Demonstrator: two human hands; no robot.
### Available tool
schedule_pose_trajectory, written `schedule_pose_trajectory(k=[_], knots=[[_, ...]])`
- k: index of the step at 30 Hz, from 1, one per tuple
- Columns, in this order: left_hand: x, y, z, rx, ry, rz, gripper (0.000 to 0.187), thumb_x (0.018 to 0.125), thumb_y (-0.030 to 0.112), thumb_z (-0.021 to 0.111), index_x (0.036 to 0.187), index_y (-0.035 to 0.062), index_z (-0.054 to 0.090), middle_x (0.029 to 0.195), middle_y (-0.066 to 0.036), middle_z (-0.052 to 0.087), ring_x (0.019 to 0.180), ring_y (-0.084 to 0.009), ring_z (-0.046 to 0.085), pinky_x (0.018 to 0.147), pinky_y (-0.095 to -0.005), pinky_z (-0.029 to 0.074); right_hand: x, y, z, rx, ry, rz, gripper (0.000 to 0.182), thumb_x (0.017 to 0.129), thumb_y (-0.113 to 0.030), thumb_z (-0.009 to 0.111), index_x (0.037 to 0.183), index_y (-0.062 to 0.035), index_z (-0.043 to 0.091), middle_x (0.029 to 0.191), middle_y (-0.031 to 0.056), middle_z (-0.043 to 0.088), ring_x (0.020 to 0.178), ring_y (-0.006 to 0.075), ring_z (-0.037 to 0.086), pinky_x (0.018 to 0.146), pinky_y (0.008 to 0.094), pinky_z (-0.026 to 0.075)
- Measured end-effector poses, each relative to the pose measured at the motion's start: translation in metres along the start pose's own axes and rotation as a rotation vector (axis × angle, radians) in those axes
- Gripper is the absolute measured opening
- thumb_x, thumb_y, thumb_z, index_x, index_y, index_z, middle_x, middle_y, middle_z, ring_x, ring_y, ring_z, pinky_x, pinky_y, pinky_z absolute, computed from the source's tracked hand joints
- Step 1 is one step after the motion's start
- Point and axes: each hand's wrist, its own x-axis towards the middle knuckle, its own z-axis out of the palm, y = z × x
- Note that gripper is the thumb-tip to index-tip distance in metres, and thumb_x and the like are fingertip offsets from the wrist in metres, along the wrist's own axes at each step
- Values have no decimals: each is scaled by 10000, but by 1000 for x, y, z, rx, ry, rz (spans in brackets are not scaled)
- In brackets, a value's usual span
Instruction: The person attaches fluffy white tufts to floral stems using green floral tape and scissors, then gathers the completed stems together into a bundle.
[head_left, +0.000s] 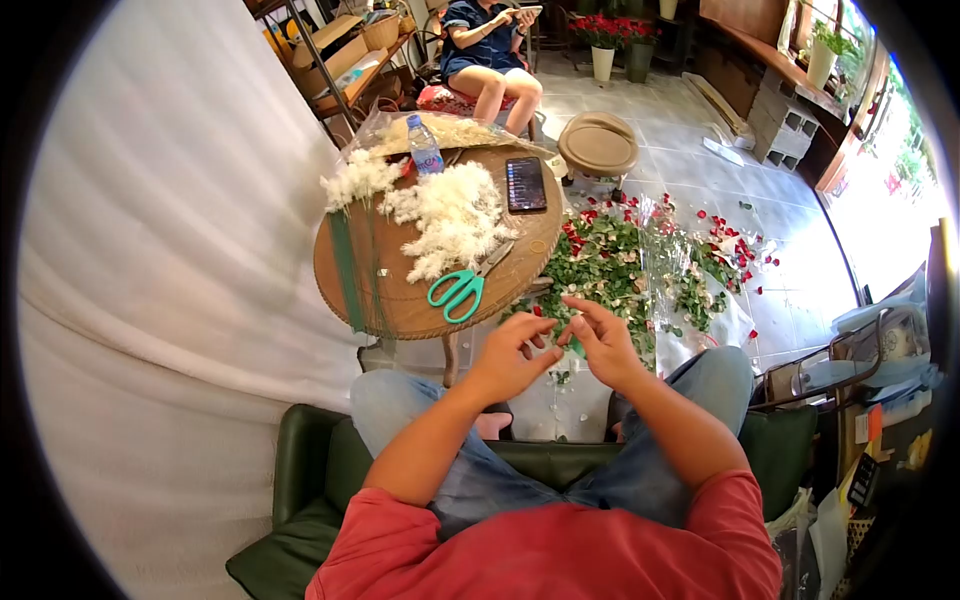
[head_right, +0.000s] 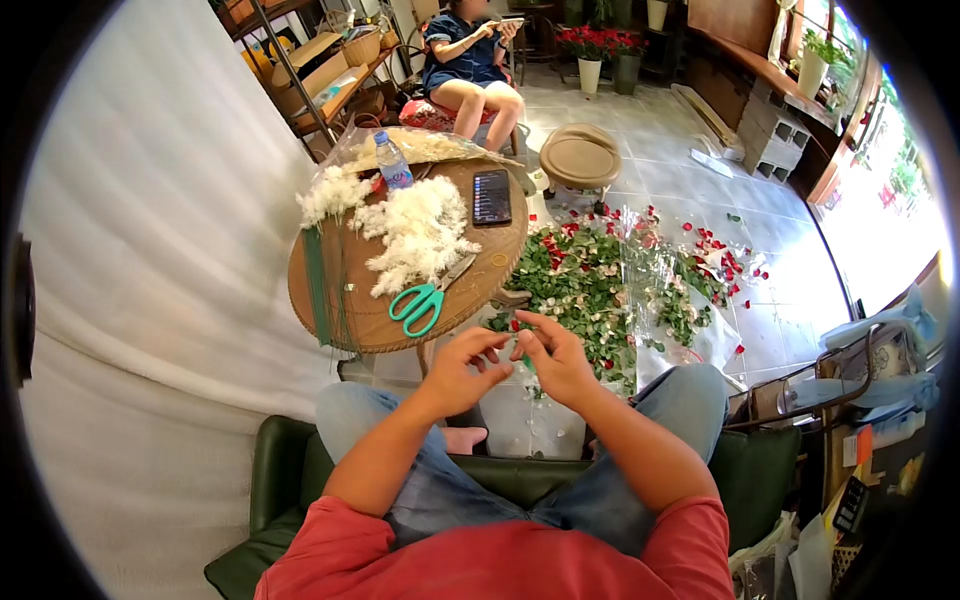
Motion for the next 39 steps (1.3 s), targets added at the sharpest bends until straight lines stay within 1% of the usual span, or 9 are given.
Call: schedule_pose_trajectory(k=[2,6,8,19,21,22,24,34,39], knots=[[-2,-2,10,-113,-116,-5,312,848,19,731,1158,25,697,1012,-74,651,829,-133,637,711,-250,519,0,15,1,34,-15,-78,416,1030,-235,557,1344,36,524,893,87,713,830,118,638,795,282,507],[-2,-17,15,-117,-100,34,327,852,4,716,1178,24,691,1058,-89,659,875,-142,658,732,-256,540,-2,5,2,-210,-6,-90,421,1023,-221,562,1342,49,513,1028,171,726,910,182,687,848,317,516],[-3,-18,17,-141,-43,131,318,852,-8,709,1168,18,693,1075,-100,661,913,-155,673,755,-260,556,-2,0,3,-238,18,-87,419,1021,-222,565,1340,44,517,1010,174,728,911,194,692,848,322,517],[-3,-12,15,-134,64,81,217,858,-17,699,1072,-32,674,1052,-98,664,901,-161,679,759,-275,574,-5,3,1,-213,10,-235,472,1033,-297,541,1378,22,487,949,131,729,904,203,690,839,340,527],[-4,-17,15,-357,-38,-437,180,889,25,695,1063,-17,672,991,-59,677,886,-144,670,719,-273,570,-5,2,1,-229,13,-237,463,1033,-290,543,1373,21,494,950,128,729,902,201,688,838,337,528],[-5,-20,18,-358,-36,-437,180,889,25,695,1063,-17,672,991,-59,677,886,-144,670,719,-273,570,-5,4,1,-215,18,-265,449,1029,-277,552,1361,22,507,955,125,729,898,201,687,836,336,530],[-7,-23,25,-816,-64,-547,189,922,79,691,1096,7,679,959,-25,685,871,-115,657,693,-258,553,-4,4,2,-201,20,-294,436,1025,-265,561,1349,23,520,960,123,729,894,201,686,835,334,532],[-5,-16,36,-945,59,-543,210,905,101,728,1091,6,705,942,-31,703,781,-78,620,664,-224,495,-4,11,8,-210,66,-308,384,988,-200,614,1303,16,571,1024,106,739,969,232,675,897,352,511],[-4,-26,39,-750,102,-311,144,895,89,735,987,-14,693,877,-31,685,696,-84,561,639,-218,459,-1,4,14,-163,122,-345,322,937,-129,660,1225,7,618,1025,123,714,919,246,676,830,351,525]])
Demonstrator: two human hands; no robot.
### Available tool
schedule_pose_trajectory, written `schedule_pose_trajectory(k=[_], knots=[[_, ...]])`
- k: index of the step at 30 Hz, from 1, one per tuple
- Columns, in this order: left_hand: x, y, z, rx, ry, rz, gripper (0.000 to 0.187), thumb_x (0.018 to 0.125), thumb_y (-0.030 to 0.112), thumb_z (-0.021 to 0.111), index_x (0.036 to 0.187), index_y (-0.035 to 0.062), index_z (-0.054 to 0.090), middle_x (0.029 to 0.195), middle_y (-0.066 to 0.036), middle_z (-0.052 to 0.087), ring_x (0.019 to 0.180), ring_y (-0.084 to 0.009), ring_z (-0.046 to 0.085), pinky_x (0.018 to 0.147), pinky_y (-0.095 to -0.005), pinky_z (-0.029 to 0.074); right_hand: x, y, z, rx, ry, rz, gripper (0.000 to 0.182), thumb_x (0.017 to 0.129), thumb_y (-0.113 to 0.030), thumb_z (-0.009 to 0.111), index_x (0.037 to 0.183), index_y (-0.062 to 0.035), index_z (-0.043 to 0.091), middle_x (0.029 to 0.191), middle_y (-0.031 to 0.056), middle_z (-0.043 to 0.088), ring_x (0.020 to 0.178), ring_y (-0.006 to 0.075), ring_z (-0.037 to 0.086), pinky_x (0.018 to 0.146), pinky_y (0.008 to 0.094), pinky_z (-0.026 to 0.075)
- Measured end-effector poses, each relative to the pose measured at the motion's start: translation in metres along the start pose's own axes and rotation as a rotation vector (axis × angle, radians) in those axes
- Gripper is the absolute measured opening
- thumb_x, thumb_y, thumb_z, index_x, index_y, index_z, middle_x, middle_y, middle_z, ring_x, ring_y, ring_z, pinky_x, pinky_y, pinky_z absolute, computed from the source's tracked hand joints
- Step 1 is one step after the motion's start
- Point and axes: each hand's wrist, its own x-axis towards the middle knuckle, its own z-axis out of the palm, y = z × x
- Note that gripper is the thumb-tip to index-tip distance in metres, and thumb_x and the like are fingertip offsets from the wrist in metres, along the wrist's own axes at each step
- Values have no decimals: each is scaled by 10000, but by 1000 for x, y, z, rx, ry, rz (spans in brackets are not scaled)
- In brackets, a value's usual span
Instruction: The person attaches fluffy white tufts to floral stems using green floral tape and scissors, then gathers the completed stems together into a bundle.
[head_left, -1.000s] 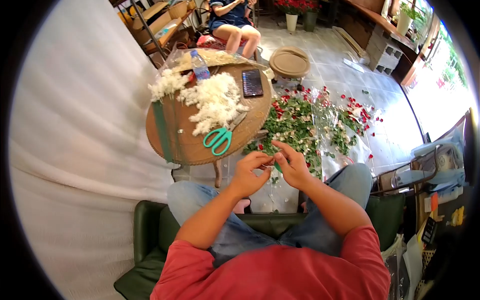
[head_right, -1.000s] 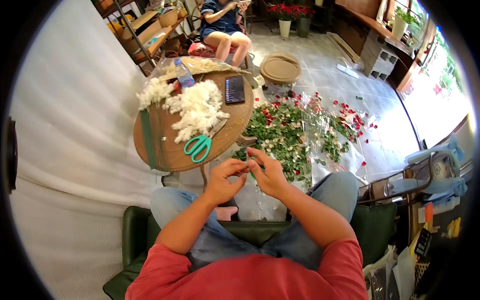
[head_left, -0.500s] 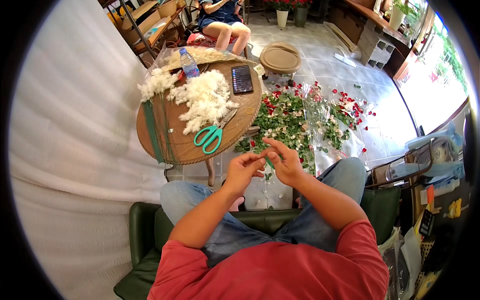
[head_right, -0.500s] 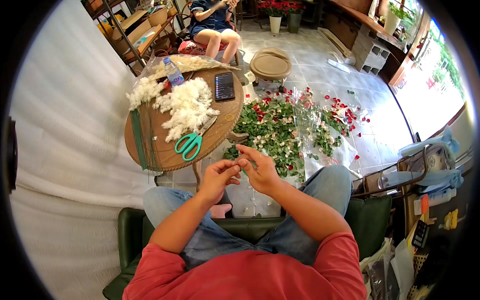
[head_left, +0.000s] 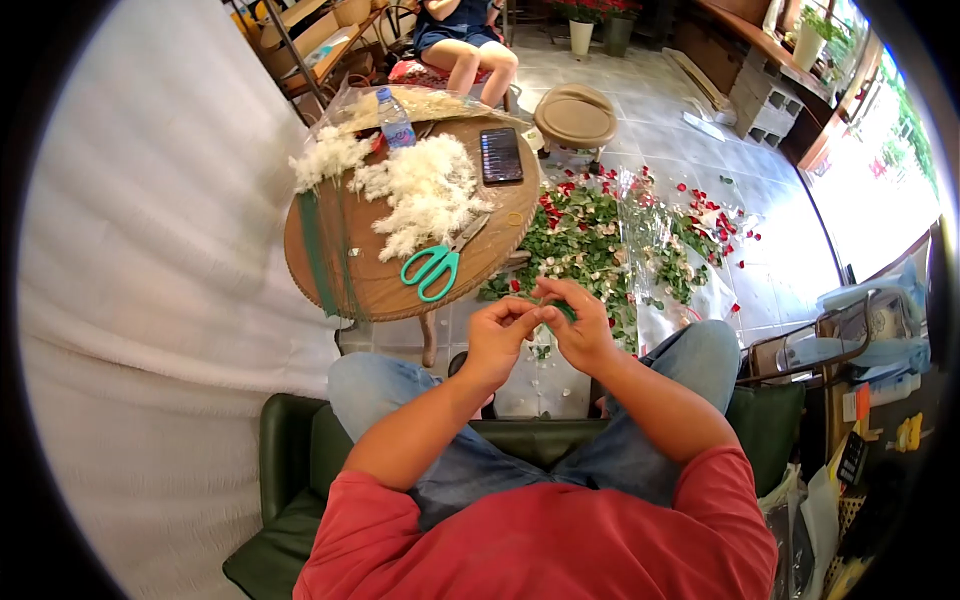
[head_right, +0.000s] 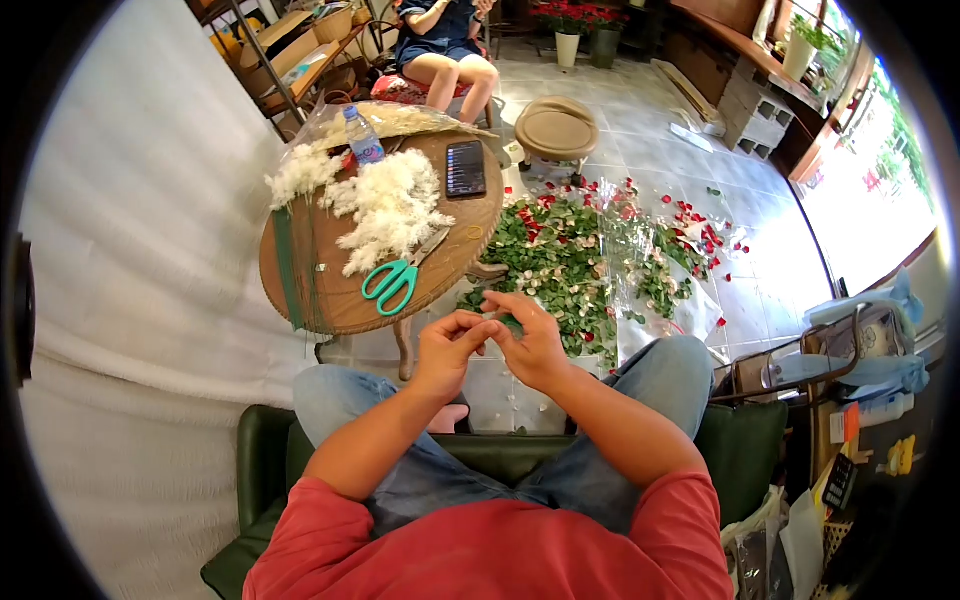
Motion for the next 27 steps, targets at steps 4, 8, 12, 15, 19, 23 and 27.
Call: schedule_pose_trajectory(k=[4,8,12,15,19,23,27], knots=[[0,-2,-3,20,78,74,98,909,82,713,946,3,669,845,-27,663,699,-81,561,638,-218,461,8,-5,0,-204,-99,-99,145,855,-81,715,972,-3,677,923,140,663,831,296,653,743,365,512],[3,6,-8,89,74,33,74,913,73,687,948,16,655,819,-27,641,711,-84,571,632,-227,471,7,-1,-4,-204,-116,-71,113,817,-34,687,920,6,664,926,138,661,846,296,656,756,366,513],[7,47,-14,757,129,502,167,870,79,706,1014,23,645,768,-37,613,699,-103,585,607,-246,481,5,-1,-8,-207,-131,13,86,822,-28,675,896,16,670,926,126,662,848,277,652,782,351,510],[27,87,-75,886,551,488,328,826,81,718,1140,29,639,856,-58,615,709,-133,600,610,-286,493,5,1,-14,-203,-67,35,54,828,-16,664,866,22,664,893,123,659,844,254,644,785,335,500],[31,125,-223,1134,1098,457,223,816,161,719,966,-1,690,833,-105,682,714,-234,638,712,-360,518,3,-2,-18,-175,-39,55,43,829,-9,661,859,21,657,883,124,657,837,253,639,778,333,498],[19,114,-283,1048,1153,66,225,784,211,735,764,-8,685,739,-149,699,732,-295,675,730,-412,526,0,5,-17,-176,-78,24,41,825,-7,665,854,19,651,882,121,657,828,260,639,771,339,500],[13,108,-290,1171,1144,-98,279,778,246,742,711,-15,671,734,-173,698,720,-324,672,731,-421,524,0,1,-15,-173,-116,-32,50,820,-17,674,855,11,652,893,125,660,823,271,647,757,351,507]])
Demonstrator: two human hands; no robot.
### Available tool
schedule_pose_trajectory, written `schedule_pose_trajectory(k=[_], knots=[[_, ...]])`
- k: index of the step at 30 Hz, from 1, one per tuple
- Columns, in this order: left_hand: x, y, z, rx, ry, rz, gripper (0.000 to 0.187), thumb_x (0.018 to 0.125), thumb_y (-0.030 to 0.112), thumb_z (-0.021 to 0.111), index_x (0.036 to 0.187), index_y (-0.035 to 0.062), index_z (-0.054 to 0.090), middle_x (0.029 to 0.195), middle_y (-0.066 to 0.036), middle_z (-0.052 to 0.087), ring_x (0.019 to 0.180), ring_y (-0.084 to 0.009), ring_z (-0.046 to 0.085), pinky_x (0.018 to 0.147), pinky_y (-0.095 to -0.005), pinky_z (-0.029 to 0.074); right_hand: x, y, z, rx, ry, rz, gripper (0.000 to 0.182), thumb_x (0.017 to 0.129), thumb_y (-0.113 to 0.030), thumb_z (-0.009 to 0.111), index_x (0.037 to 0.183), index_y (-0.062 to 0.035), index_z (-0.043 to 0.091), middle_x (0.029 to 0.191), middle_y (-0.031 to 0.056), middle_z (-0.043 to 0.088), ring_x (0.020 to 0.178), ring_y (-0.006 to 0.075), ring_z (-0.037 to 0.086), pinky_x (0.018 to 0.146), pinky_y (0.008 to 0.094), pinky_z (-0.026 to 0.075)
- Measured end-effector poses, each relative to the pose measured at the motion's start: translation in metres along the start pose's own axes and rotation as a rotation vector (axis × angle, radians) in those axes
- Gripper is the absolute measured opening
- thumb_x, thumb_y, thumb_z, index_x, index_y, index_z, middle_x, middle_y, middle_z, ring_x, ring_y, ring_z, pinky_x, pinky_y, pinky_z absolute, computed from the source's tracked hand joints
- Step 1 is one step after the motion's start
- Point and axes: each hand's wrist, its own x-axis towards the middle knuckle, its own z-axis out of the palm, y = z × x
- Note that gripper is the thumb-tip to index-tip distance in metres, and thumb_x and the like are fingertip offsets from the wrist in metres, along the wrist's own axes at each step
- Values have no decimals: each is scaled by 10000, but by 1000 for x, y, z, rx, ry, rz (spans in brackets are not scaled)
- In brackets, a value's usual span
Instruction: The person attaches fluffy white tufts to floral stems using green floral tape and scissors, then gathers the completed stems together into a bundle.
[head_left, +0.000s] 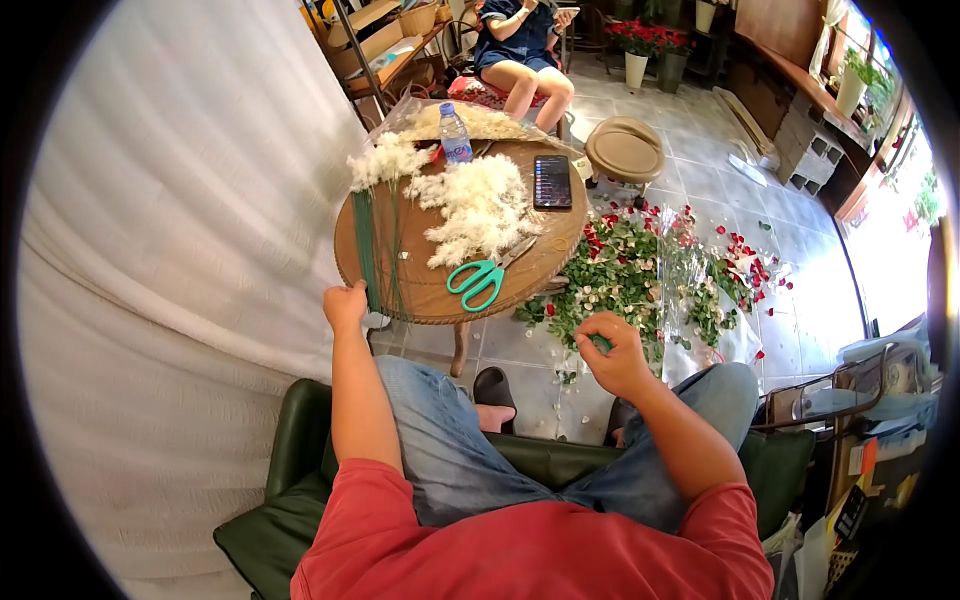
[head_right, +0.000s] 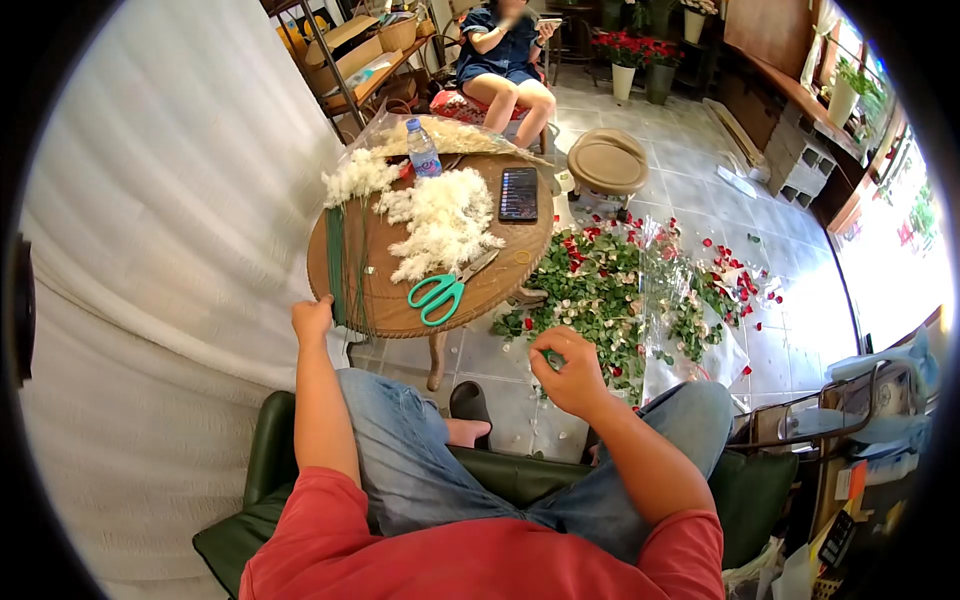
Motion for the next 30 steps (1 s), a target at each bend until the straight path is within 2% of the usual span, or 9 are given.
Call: schedule_pose_trajectory(k=[7,9,12,15,22,24,25,28,30], knots=[[-3,-10,4,-58,-68,-56,306,774,238,750,666,-31,653,685,-201,676,675,-345,669,688,-437,506,-5,3,-7,-16,24,-19,53,822,-41,683,852,-7,656,907,135,657,827,297,652,755,370,514],[2,-19,11,-149,-35,-24,289,779,127,736,586,11,555,574,-108,563,472,-214,526,451,-380,393,-6,3,-11,-45,-4,-35,46,822,-8,674,865,5,667,892,130,657,827,270,648,755,350,509],[8,-26,17,-325,-86,-78,264,790,94,712,596,32,545,554,-65,516,428,-175,465,390,-344,304,-7,2,-13,-75,-11,-50,48,817,-9,675,861,6,662,889,135,654,816,280,648,744,355,512],[-3,-10,4,-324,-161,-184,226,771,116,725,640,-18,598,622,-86,577,569,-222,547,552,-419,445,-8,1,-14,-36,-14,-56,48,814,-10,676,854,7,656,889,138,654,818,284,649,744,357,514],[-25,2,-12,-473,-254,-260,193,844,118,661,710,23,560,616,-31,516,511,-128,456,430,-293,301,-8,3,-17,-32,-9,-37,56,817,-14,676,864,13,660,891,135,658,811,283,648,736,358,516],[-43,-1,-20,-1021,-334,-293,109,891,91,615,819,17,580,649,-30,536,497,-104,444,427,-247,316,-9,9,-16,10,18,-11,70,848,-42,689,886,16,675,876,106,676,784,222,651,716,331,520],[-54,6,-27,-1018,-333,-288,109,891,91,615,819,17,580,649,-30,536,497,-104,444,427,-247,316,-8,10,-16,14,22,-13,70,848,-42,689,886,16,675,876,106,676,784,222,651,716,331,520],[-92,20,-44,-1203,-255,-318,99,937,101,600,869,30,587,701,-33,566,489,-82,430,419,-220,323,-2,12,-16,424,-35,561,101,893,-85,712,915,11,694,854,75,691,750,133,636,668,276,512],[-117,31,-45,-1232,-360,-6,94,945,96,629,882,33,599,716,-27,586,489,-77,436,417,-223,333,3,16,-16,590,12,538,109,889,-102,725,886,0,687,837,63,696,736,120,627,660,275,502]])
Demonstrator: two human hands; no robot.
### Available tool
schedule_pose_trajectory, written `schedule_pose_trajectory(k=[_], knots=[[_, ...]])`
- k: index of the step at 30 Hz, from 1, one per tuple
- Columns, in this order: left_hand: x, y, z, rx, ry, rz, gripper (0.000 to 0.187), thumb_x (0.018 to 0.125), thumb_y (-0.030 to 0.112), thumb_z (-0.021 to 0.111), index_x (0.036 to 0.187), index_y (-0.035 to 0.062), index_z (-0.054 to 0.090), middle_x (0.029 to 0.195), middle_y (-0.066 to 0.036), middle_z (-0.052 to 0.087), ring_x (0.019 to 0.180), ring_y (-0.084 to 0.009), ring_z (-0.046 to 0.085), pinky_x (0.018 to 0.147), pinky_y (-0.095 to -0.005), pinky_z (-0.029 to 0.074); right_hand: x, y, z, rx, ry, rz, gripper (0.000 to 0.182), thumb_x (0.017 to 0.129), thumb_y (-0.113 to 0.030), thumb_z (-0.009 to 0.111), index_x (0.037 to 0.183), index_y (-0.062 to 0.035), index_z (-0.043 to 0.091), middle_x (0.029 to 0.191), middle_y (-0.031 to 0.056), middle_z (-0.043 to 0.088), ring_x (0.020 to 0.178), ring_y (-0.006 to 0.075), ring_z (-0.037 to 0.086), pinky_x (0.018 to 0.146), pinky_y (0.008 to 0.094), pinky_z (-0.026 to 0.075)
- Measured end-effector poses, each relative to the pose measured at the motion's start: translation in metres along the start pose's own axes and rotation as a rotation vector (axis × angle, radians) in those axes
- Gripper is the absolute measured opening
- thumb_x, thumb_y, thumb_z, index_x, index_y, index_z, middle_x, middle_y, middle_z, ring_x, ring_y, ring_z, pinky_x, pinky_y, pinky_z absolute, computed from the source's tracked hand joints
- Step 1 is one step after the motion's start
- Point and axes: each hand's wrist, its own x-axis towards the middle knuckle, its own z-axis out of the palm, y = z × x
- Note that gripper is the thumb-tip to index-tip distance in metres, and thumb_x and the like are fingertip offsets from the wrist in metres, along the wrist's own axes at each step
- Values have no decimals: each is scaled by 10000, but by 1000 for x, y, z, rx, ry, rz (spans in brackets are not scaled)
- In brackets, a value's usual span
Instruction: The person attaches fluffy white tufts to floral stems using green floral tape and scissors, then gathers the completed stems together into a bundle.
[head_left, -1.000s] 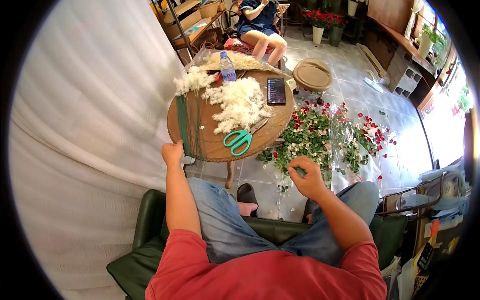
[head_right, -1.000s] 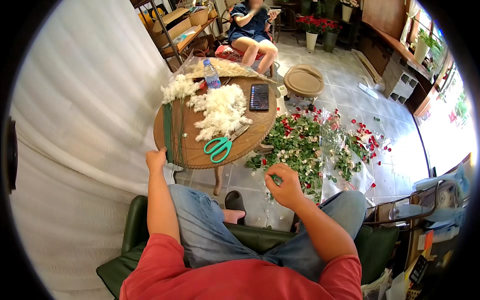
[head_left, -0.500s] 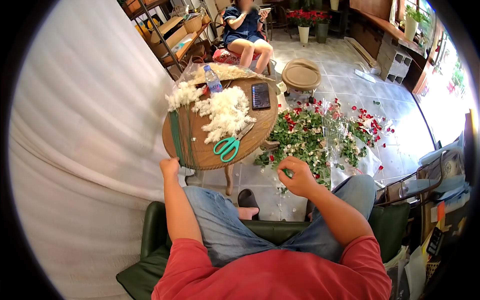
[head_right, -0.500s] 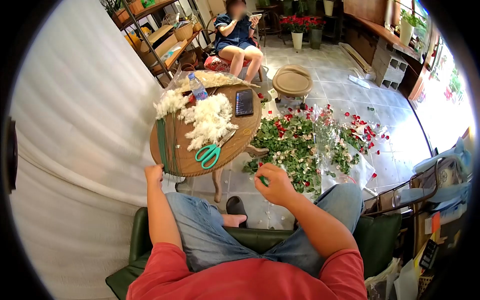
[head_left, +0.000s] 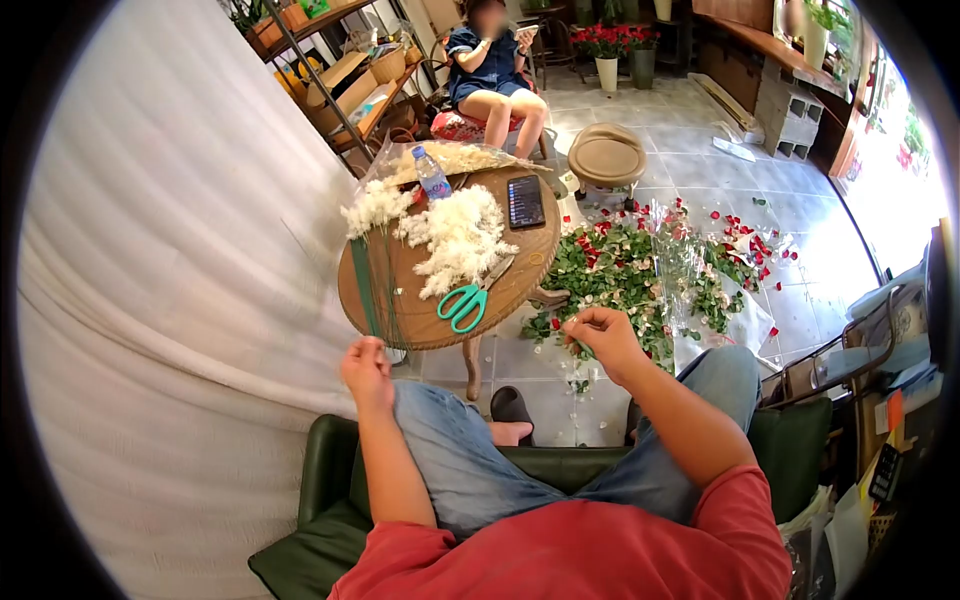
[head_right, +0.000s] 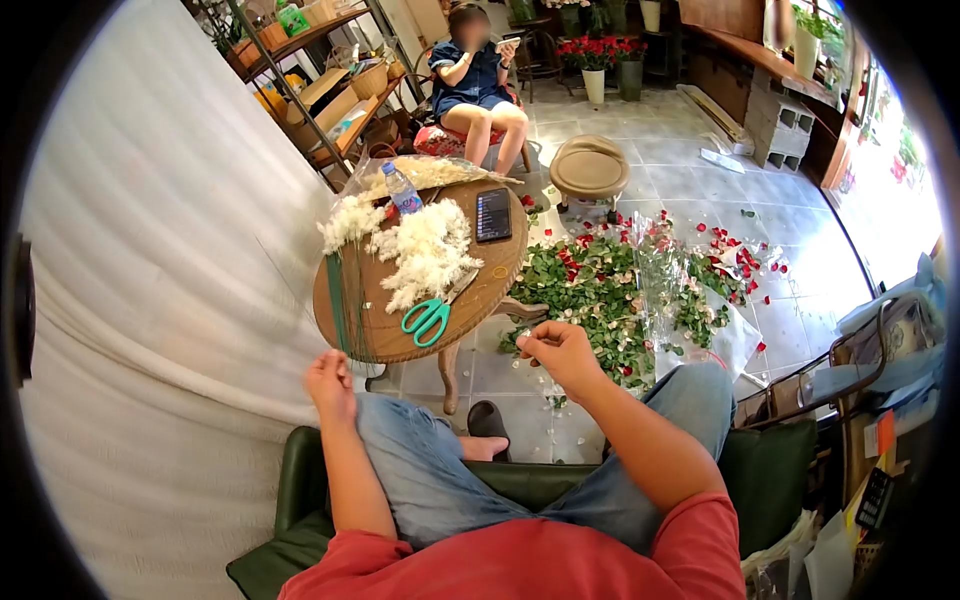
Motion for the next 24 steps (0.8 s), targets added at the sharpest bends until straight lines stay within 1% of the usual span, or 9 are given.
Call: schedule_pose_trajectory(k=[2,6,9,14,16,18,20,23,24], knots=[[-30,-4,37,89,-205,46,77,939,97,661,919,39,614,733,-14,606,506,-73,478,433,-217,390,3,-9,0,234,-18,-51,107,867,-82,748,858,-13,668,923,89,714,753,111,620,684,281,505],[-93,-34,98,296,-573,-241,111,931,81,674,1000,17,616,749,-10,613,561,-77,556,488,-235,490,11,-25,-6,286,-6,-180,138,827,-35,781,891,-9,661,1166,189,676,834,140,628,778,296,519],[-126,-57,123,384,-700,-319,125,929,63,665,1013,-8,605,773,-19,616,571,-81,563,480,-245,488,15,-27,-12,268,110,-260,131,832,-26,775,890,-15,659,1173,184,681,834,134,622,785,283,515],[-144,-65,133,537,-900,-343,149,920,64,670,1032,-9,604,782,-29,622,618,-87,589,527,-255,508,13,-17,-19,63,227,-230,119,838,-46,761,848,-19,645,850,48,704,773,85,613,716,244,471],[-140,-64,137,581,-929,-335,177,911,88,686,1038,-5,604,783,-29,630,624,-93,596,546,-268,516,8,-18,-18,-22,200,-245,116,835,-54,756,835,-18,646,836,41,701,767,84,610,713,251,469],[-123,-60,144,822,-1015,-112,193,892,165,703,1004,23,634,782,-29,654,635,-108,601,590,-295,516,7,-16,-18,-122,169,-285,140,805,-93,760,786,-9,649,794,26,694,750,79,603,710,275,468],[-77,-51,165,1026,-922,70,193,878,220,700,961,49,667,782,-34,674,657,-126,606,627,-316,508,6,-19,-18,-212,182,-286,154,792,-107,767,779,-6,651,787,32,695,740,82,600,700,275,467],[20,-55,212,873,-597,247,175,878,195,687,874,20,674,736,-63,672,659,-124,615,615,-289,495,2,-15,-14,-355,205,-270,181,767,-139,778,773,-6,656,765,54,689,713,104,597,679,283,470],[49,-52,230,801,-538,107,183,868,176,693,869,-5,671,745,-82,675,674,-139,630,619,-303,508,3,-14,-13,-411,217,-273,194,754,-157,782,774,-9,658,751,70,682,696,123,596,668,291,474]])
